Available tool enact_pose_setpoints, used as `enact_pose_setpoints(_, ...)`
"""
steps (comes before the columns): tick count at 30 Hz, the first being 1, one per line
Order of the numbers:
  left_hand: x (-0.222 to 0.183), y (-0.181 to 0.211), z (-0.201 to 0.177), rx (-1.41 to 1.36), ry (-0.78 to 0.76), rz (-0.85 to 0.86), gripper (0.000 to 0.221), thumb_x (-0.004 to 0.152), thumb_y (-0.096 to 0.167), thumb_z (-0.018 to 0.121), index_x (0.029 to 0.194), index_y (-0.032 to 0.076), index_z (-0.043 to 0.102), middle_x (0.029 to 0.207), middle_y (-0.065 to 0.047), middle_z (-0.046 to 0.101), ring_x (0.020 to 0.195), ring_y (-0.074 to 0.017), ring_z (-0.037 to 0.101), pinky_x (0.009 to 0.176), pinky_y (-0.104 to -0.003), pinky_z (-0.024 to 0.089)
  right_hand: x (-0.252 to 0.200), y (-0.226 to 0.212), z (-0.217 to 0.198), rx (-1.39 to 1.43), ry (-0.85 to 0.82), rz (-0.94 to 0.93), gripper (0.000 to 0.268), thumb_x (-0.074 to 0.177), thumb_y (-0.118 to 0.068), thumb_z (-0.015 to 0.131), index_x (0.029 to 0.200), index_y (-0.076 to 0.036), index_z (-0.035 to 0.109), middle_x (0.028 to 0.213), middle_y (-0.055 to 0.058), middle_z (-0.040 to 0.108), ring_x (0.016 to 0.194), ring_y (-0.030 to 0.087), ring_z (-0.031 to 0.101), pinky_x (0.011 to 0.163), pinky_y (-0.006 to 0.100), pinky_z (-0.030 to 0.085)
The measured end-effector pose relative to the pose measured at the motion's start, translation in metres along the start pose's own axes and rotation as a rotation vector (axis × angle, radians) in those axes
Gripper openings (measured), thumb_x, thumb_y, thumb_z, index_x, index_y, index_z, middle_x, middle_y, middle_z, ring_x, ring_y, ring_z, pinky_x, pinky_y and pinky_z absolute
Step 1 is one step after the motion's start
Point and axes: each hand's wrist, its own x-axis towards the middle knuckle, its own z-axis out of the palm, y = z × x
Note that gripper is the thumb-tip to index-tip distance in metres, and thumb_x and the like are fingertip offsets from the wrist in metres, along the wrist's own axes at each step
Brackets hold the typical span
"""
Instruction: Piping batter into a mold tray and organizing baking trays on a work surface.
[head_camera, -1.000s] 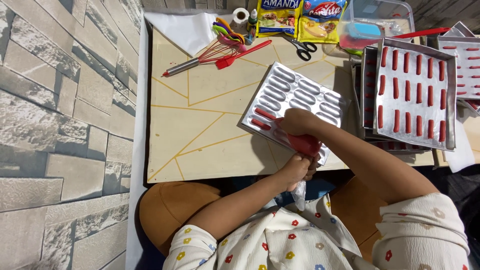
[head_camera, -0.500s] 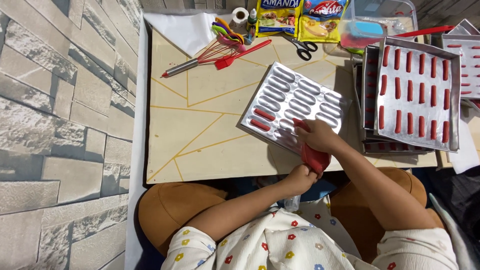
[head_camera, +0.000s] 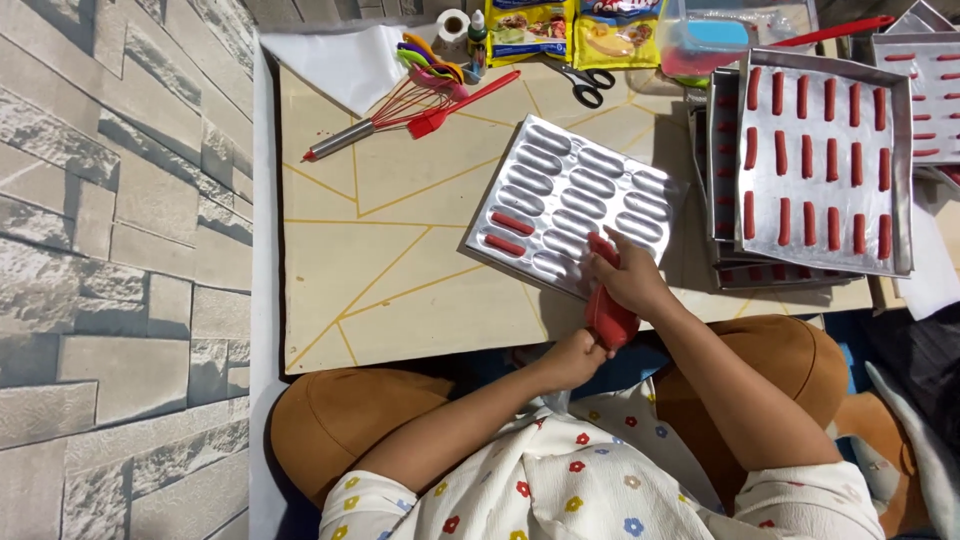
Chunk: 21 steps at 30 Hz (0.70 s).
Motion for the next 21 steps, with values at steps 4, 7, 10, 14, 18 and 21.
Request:
enact_pose_setpoints(4,-0.002,0.008,-0.01,0.003,0.004,0.018,0.032,0.103,0.014,0.037,0.09,0.003,0.064,0.078,-0.008,0.058,0.07,-0.0203,0.056,0.061,-0.031,0.048,0.011,0.015,-0.002,0.072,0.061,0.045,0.073,0.097,-0.029,0.065,0.16,-0.005,0.037,0.114,0.028,0.067,0.107,0.04,0.067,0.092,0.054,0.049)
enact_pose_setpoints(7,-0.009,0.022,-0.017,0.114,-0.004,0.089,0.032,0.103,0.014,0.037,0.083,0.002,0.059,0.07,-0.009,0.057,0.062,-0.0187,0.053,0.056,-0.031,0.047,0.011,0.016,-0.001,0.16,0.087,0.109,0.08,0.095,-0.031,0.066,0.161,-0.003,0.032,0.126,0.033,0.063,0.119,0.044,0.062,0.096,0.054,0.048)
enact_pose_setpoints(10,-0.013,0.029,-0.021,0.195,-0.006,0.077,0.034,0.103,0.013,0.038,0.076,0.002,0.056,0.066,-0.011,0.057,0.059,-0.0167,0.052,0.055,-0.029,0.046,0.013,0.017,0.002,0.2,0.11,0.142,0.075,0.095,-0.03,0.069,0.158,-0.005,0.038,0.121,0.03,0.065,0.111,0.04,0.066,0.091,0.053,0.051)
enact_pose_setpoints(14,-0.006,0.016,-0.022,0.249,-0.014,0.065,0.034,0.103,0.016,0.039,0.082,0.001,0.06,0.071,-0.011,0.063,0.063,-0.0203,0.058,0.057,-0.033,0.049,0.018,0.016,0.007,0.22,0.089,0.135,0.07,0.092,-0.03,0.071,0.153,-0.006,0.047,0.115,0.026,0.067,0.105,0.037,0.068,0.087,0.051,0.053)
enact_pose_setpoints(18,0.002,0.012,-0.02,0.419,0.021,-0.014,0.038,0.103,0.025,0.037,0.092,0.003,0.066,0.082,-0.012,0.07,0.077,-0.0279,0.069,0.072,-0.041,0.057,0.039,0.033,0.015,0.219,0.067,0.117,0.063,0.092,-0.03,0.072,0.147,-0.004,0.054,0.106,0.025,0.066,0.094,0.035,0.068,0.079,0.048,0.055)
enact_pose_setpoints(21,-0.007,0.024,-0.028,0.431,0.051,-0.04,0.039,0.101,0.028,0.039,0.09,0.0,0.063,0.081,-0.016,0.07,0.082,-0.0354,0.071,0.075,-0.047,0.057,0.046,0.028,0.014,0.296,0.048,0.135,0.061,0.093,-0.027,0.071,0.146,-0.002,0.054,0.1,0.026,0.065,0.086,0.033,0.067,0.074,0.048,0.056)
